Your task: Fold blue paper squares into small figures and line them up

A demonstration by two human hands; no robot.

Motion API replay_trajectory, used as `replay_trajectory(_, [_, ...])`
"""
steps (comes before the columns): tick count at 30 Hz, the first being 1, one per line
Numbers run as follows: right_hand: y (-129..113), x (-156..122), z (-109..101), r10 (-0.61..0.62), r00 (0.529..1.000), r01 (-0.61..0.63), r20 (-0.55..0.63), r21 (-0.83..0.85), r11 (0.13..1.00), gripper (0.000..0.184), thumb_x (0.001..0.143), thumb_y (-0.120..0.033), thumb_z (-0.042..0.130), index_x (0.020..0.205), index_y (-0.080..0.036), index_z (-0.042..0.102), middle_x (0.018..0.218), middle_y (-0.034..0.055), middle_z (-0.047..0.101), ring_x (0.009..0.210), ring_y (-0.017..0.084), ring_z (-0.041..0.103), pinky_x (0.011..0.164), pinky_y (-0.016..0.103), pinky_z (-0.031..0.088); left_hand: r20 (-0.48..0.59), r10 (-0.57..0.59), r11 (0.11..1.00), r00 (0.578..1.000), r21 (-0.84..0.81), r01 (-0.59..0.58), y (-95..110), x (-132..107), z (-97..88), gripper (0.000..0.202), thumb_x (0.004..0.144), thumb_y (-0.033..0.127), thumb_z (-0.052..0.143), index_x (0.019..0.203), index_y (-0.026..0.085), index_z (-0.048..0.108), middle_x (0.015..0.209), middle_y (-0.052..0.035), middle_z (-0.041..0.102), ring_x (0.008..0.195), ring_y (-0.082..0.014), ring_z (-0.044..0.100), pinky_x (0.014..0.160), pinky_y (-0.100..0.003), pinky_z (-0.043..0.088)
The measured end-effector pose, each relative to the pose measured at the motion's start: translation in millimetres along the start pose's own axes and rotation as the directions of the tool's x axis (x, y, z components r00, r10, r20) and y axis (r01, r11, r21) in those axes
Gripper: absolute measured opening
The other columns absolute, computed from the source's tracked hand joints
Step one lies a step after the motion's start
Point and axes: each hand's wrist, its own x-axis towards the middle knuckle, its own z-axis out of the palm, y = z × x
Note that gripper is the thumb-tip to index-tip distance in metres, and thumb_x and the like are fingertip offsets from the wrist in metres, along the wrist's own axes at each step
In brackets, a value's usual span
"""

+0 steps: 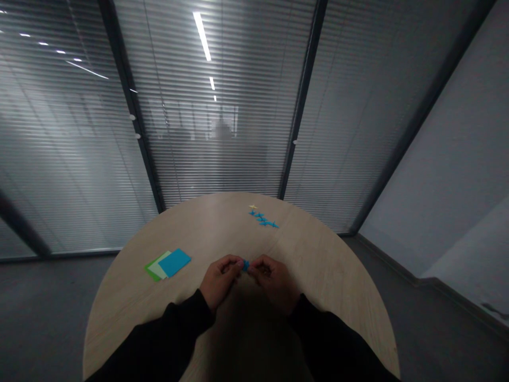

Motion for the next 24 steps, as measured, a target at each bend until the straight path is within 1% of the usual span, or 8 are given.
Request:
replay_trajectory(4, [-0.7, -0.6, 1.6, -0.01, 0.999, 0.009, -0.032, -0.014, 1.0, 0.02, 0.086, -0.035, 0.064, 0.075, -0.019, 0.063, 0.058, -0.0026, 0.057, 0.054, 0.012, 0.051, 0.052, 0.023, 0.037, -0.005, -0.005, 0.999, 1.0, -0.036, 0.005, -1.7, 0.3, 0.8, 0.038, 0.079, 0.05, 0.072, 0.092, 0.015, 0.069, 0.066, 0.0006, 0.061, 0.055, -0.0101, 0.05, 0.052, -0.022, 0.036])
replay_trajectory(9, [0.6, -2.0, 2.5, -0.006, 1.0, 0.006, -0.017, 0.01, 1.0, 0.022, 0.088, -0.038, 0.064, 0.077, -0.018, 0.064, 0.058, -0.0025, 0.056, 0.054, 0.012, 0.05, 0.051, 0.023, 0.036, -0.019, 0.007, 0.999, 1.0, -0.041, -0.008, -0.8, 0.1, 4.0, 0.036, 0.077, 0.049, 0.074, 0.088, 0.016, 0.068, 0.064, 0.0006, 0.062, 0.053, -0.0106, 0.052, 0.053, -0.023, 0.04])
replay_trajectory(12, [2.8, -2.1, 2.8, -0.022, 1.0, 0.022, -0.014, 0.015, 1.0, 0.022, 0.088, -0.038, 0.064, 0.08, -0.018, 0.066, 0.061, -0.0019, 0.057, 0.056, 0.012, 0.052, 0.052, 0.023, 0.037, -0.005, 0.021, 0.999, 1.0, -0.05, -0.021, 0.9, 0.0, 5.5, 0.036, 0.075, 0.049, 0.076, 0.086, 0.016, 0.067, 0.065, -0.0011, 0.065, 0.058, -0.013, 0.058, 0.057, -0.025, 0.046])
replay_trajectory(14, [4.0, -1.9, 2.7, -0.023, 1.0, 0.023, -0.02, 0.016, 1.0, 0.022, 0.089, -0.039, 0.064, 0.083, -0.018, 0.066, 0.062, -0.0015, 0.059, 0.056, 0.012, 0.053, 0.053, 0.022, 0.038, 0.015, 0.031, 0.996, 0.999, -0.083, -0.03, 1.7, -0.1, 5.9, 0.036, 0.073, 0.047, 0.078, 0.087, 0.016, 0.066, 0.069, -0.0021, 0.067, 0.064, -0.0146, 0.061, 0.062, -0.027, 0.048])
replay_trajectory(18, [4.3, -1.0, 1.3, -0.024, 1.0, 0.024, -0.006, 0.021, 0.999, 0.025, 0.09, -0.042, 0.062, 0.088, -0.018, 0.067, 0.063, -0.0014, 0.059, 0.057, 0.012, 0.053, 0.053, 0.022, 0.039, 0.055, 0.041, 0.984, 0.998, -0.174, -0.031, 0.8, 0.2, 5.6, 0.035, 0.071, 0.042, 0.081, 0.088, 0.015, 0.066, 0.072, -0.0021, 0.068, 0.066, -0.0147, 0.063, 0.066, -0.029, 0.05])
replay_trajectory(22, [4.9, 0.3, 0.3, -0.04, 0.999, 0.04, -0.002, 0.035, 0.999, 0.031, 0.093, -0.047, 0.058, 0.09, -0.018, 0.067, 0.064, -0.0003, 0.061, 0.058, 0.013, 0.056, 0.054, 0.023, 0.042, 0.057, -0.001, 0.971, 0.998, -0.238, 0.014, -1.8, 0.7, 4.5, 0.035, 0.07, 0.039, 0.084, 0.09, 0.015, 0.068, 0.076, -0.0038, 0.071, 0.068, -0.015, 0.065, 0.07, -0.03, 0.051])
replay_trajectory(24, [5.7, 0.7, 0.4, -0.043, 0.999, 0.044, -0.011, 0.054, 0.998, 0.03, 0.093, -0.047, 0.057, 0.094, -0.018, 0.066, 0.071, 0.0019, 0.065, 0.059, 0.014, 0.058, 0.054, 0.024, 0.044, 0.049, -0.03, 0.964, 0.998, -0.263, 0.042, -2.5, 0.7, 4.0, 0.037, 0.068, 0.039, 0.085, 0.09, 0.014, 0.069, 0.078, -0.0047, 0.072, 0.069, -0.0152, 0.066, 0.071, -0.03, 0.052])
